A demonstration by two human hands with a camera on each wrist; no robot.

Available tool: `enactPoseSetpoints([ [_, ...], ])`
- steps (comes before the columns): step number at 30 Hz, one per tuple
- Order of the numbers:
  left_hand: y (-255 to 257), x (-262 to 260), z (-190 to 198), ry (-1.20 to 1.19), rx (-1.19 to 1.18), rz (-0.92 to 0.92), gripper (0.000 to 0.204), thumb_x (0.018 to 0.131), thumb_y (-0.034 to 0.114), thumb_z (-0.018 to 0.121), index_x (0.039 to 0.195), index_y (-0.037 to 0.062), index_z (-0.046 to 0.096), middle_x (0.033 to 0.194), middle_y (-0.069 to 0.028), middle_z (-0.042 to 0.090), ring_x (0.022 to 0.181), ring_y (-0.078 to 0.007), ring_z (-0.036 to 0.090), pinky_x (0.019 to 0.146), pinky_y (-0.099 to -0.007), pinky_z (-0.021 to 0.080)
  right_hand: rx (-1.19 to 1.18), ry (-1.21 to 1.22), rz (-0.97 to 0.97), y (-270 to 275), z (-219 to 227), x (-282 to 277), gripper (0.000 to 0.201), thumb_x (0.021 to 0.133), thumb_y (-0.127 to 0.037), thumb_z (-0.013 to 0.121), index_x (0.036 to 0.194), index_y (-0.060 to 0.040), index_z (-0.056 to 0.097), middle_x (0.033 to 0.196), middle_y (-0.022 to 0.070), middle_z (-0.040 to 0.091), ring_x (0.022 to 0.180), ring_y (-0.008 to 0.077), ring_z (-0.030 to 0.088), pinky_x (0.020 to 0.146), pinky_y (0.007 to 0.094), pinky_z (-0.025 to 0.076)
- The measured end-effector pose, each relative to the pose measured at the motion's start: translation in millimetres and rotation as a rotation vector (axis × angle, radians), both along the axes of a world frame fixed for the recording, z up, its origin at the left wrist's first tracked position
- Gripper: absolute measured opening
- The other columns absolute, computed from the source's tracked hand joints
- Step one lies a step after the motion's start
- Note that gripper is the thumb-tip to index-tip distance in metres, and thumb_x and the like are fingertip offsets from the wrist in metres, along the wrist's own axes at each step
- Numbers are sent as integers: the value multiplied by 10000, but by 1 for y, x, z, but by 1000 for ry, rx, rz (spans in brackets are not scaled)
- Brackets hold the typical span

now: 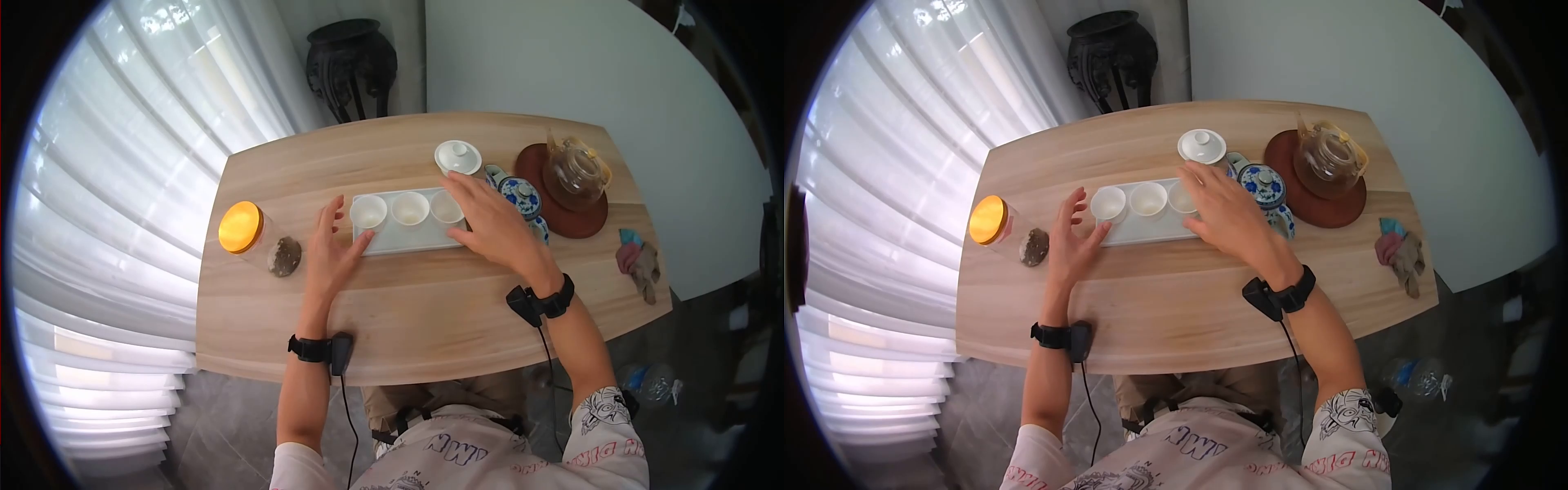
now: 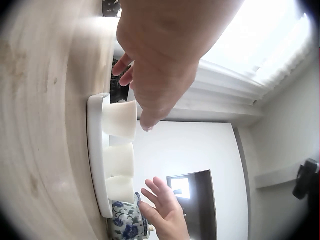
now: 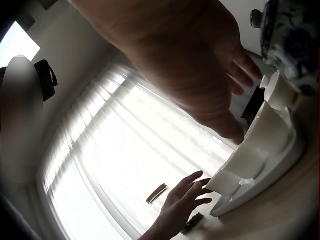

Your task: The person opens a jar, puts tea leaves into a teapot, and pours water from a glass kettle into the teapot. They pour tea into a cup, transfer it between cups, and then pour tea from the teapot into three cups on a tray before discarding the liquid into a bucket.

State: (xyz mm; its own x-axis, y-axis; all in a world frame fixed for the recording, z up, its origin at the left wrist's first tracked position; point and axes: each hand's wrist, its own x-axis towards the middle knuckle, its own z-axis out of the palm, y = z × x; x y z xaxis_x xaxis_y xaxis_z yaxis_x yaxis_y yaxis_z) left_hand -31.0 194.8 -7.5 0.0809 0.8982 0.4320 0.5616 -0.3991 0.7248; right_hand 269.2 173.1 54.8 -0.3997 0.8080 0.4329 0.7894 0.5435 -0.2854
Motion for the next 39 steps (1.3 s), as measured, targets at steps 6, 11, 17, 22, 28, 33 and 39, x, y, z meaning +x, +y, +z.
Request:
enactPoseSetpoints([
  [6,3,14,14,148,57,-122,768,836,153,852,1511,37,503,1556,-168,522,1331,-382,579,1108,-432,486,-141,-157,109,28,-5,-3,702,819,-101,805,1451,-6,516,1431,175,578,1336,360,546,1116,455,444],
  [11,14,16,17,155,-26,-152,726,835,105,836,1480,11,517,1453,-192,592,1286,-403,601,1075,-436,495,-183,-234,56,32,17,-2,645,777,-81,803,1370,2,562,1267,172,646,1236,357,598,1047,458,479],
  [17,44,11,18,73,64,-120,674,841,59,806,1454,5,531,1376,-215,623,1259,-406,613,1050,-446,501,-12,-146,15,75,32,-28,666,837,-154,794,1433,-6,535,1345,213,629,1255,389,594,1060,479,484],
  [22,111,12,21,147,29,-71,713,801,80,833,1448,-1,543,1390,-227,630,1296,-398,604,1101,-446,481,-94,-243,48,160,-11,-54,640,809,-188,830,1356,8,563,1281,211,681,1238,369,639,1042,475,511],
  [28,153,21,0,175,23,-110,695,752,59,849,1389,-3,577,1345,-237,642,1230,-421,630,1047,-462,513,-82,-305,-12,183,-34,-60,584,798,-210,844,1286,-11,593,1252,191,700,1246,339,650,1039,478,511],
  [33,157,24,-9,151,64,-131,733,752,38,830,1425,-13,545,1370,-252,621,1254,-430,613,1072,-455,502,-47,-318,6,178,-27,-57,527,827,-228,830,1252,-7,611,1222,189,696,1230,351,648,1026,469,512],
  [39,121,12,-6,171,140,-70,736,819,90,800,1481,5,492,1442,-227,572,1262,-426,611,1090,-449,493,-280,-243,118,89,20,-46,577,878,-279,774,1348,15,613,1307,186,661,1240,363,622,1048,444,512],
])
